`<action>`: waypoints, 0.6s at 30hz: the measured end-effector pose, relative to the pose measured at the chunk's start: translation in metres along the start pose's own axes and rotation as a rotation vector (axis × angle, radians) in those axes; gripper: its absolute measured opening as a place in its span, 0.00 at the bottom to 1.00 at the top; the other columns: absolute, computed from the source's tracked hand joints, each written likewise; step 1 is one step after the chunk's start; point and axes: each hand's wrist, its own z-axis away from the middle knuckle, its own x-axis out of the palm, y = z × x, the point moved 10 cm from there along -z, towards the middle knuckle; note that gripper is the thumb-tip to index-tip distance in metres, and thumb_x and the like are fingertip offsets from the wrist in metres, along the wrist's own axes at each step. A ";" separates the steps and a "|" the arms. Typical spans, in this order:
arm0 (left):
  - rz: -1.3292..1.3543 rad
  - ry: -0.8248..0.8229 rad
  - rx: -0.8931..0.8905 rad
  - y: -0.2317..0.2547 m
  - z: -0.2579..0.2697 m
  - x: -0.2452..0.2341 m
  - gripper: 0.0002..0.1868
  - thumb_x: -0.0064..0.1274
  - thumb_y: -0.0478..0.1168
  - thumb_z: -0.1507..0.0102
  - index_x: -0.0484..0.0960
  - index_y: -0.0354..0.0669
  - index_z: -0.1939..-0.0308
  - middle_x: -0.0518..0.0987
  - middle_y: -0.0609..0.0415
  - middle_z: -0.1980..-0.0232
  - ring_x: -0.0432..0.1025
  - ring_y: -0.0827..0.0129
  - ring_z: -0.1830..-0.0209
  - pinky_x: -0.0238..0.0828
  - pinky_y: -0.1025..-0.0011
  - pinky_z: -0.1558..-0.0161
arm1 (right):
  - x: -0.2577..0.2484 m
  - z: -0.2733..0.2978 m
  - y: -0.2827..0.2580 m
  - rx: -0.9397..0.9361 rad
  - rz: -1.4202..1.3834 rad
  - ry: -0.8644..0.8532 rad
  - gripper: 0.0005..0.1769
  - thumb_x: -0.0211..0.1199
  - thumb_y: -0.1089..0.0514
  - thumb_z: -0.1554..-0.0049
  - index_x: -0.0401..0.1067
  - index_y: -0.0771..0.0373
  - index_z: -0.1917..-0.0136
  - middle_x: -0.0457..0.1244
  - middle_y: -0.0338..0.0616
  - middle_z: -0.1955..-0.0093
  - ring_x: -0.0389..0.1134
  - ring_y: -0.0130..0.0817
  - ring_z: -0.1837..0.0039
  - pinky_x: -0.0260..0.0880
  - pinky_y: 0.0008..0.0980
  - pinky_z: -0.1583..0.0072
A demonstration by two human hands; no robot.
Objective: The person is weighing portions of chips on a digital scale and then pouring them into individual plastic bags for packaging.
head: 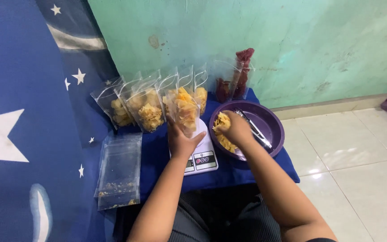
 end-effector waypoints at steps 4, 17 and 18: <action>0.022 0.055 0.013 -0.013 -0.009 0.014 0.80 0.80 0.54 0.61 0.41 0.38 0.18 0.67 0.29 0.28 0.68 0.37 0.31 0.69 0.47 0.34 | 0.007 -0.025 0.091 0.131 0.496 0.007 0.40 0.76 0.44 0.51 0.69 0.53 0.28 0.68 0.53 0.38 0.71 0.55 0.37 0.72 0.54 0.40; 0.104 0.155 0.287 -0.057 -0.018 -0.050 0.48 0.55 0.56 0.32 0.48 0.38 0.18 0.69 0.32 0.31 0.71 0.43 0.37 0.74 0.53 0.40 | 0.038 -0.021 0.166 0.260 0.487 -0.027 0.33 0.58 0.48 0.42 0.66 0.60 0.26 0.70 0.58 0.43 0.73 0.56 0.40 0.73 0.51 0.42; 0.063 0.163 0.207 -0.068 -0.017 -0.057 0.44 0.54 0.53 0.32 0.51 0.40 0.19 0.76 0.37 0.37 0.76 0.47 0.42 0.77 0.57 0.44 | 0.040 -0.020 0.164 0.252 0.501 -0.013 0.33 0.58 0.46 0.41 0.66 0.63 0.26 0.70 0.59 0.43 0.72 0.57 0.39 0.73 0.51 0.41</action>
